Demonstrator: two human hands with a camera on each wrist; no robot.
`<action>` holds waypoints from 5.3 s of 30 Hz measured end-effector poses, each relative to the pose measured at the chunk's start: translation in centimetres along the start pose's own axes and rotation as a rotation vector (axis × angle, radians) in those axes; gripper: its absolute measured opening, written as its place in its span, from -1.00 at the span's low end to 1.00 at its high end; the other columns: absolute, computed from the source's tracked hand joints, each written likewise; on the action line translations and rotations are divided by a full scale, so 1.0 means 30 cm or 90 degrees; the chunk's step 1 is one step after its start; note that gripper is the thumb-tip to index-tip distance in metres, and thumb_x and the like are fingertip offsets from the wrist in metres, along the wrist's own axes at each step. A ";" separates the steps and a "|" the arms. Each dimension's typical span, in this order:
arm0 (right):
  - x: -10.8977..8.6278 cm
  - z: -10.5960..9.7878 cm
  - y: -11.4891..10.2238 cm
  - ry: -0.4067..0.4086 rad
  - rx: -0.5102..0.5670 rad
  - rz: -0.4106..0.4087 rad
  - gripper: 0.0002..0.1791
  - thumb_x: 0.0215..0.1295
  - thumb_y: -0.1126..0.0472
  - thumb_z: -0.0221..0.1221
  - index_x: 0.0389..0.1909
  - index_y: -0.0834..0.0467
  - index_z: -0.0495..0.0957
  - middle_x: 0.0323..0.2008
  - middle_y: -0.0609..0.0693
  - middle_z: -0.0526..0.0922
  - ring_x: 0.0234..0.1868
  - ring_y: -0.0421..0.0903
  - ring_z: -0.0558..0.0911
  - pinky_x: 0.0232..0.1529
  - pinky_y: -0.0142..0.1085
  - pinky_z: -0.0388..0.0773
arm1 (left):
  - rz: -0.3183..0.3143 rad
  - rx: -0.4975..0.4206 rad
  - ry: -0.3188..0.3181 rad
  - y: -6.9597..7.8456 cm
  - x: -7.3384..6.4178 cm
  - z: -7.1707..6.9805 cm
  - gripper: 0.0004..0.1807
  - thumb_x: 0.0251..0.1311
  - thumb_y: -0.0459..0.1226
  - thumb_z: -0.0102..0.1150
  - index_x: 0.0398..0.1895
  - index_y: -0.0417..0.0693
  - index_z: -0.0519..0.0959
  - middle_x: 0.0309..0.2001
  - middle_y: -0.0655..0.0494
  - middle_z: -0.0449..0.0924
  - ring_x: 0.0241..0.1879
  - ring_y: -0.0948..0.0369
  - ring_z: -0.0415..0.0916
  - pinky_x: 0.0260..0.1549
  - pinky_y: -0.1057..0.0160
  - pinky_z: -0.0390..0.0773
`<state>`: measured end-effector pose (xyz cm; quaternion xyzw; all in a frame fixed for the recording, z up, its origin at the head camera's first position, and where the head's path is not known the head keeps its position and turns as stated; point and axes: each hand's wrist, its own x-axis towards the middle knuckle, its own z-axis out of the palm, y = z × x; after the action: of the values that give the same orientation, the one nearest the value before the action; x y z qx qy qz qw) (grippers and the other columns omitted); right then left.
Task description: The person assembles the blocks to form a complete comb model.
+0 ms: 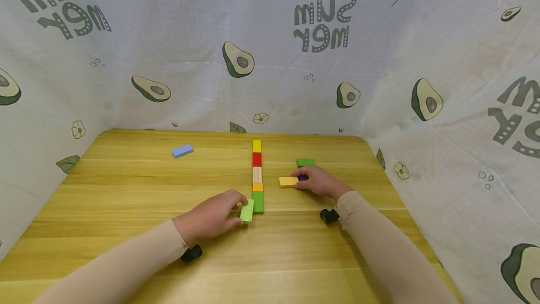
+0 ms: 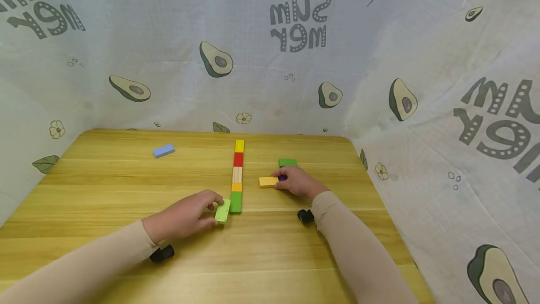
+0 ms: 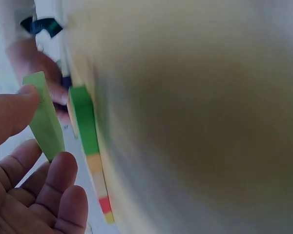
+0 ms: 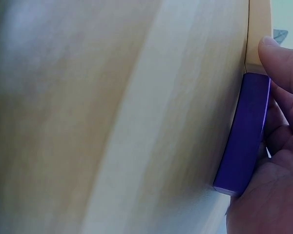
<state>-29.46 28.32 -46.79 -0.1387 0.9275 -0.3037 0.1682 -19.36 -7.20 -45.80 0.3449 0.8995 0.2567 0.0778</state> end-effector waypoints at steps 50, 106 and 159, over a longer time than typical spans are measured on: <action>0.001 -0.005 -0.008 -0.002 -0.002 0.011 -0.57 0.47 0.17 0.31 0.30 0.17 0.63 0.16 0.13 0.66 0.09 0.01 0.58 0.26 -0.01 0.55 | 0.011 0.084 -0.029 0.073 0.037 0.099 -0.52 0.22 -0.01 0.52 0.14 0.02 0.69 0.06 0.14 0.61 -0.11 0.28 0.56 0.00 0.20 0.64; 0.001 -0.004 -0.006 0.002 0.008 0.008 -0.60 0.47 0.16 0.32 0.26 0.15 0.65 0.07 0.10 0.65 -0.02 -0.02 0.53 0.11 -0.14 0.53 | -0.075 -0.007 -0.006 0.016 0.139 0.076 -0.40 0.29 0.01 0.46 0.33 0.01 0.59 0.53 -0.09 0.32 0.46 -0.13 0.38 0.43 -0.15 0.44; 0.001 0.001 -0.011 0.003 -0.051 -0.011 -0.61 0.50 0.15 0.28 0.28 0.13 0.63 0.25 0.17 0.64 0.17 0.05 0.59 0.33 0.07 0.52 | -0.131 -0.055 -0.085 -0.035 0.207 0.040 -0.01 0.19 0.09 0.52 0.61 0.01 0.28 0.72 0.03 -0.04 0.67 -0.09 0.04 0.63 -0.08 0.13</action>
<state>-29.42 28.04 -46.60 -0.1530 0.9380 -0.2682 0.1579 -24.24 -3.27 -47.15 0.2633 0.9112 0.2622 0.1782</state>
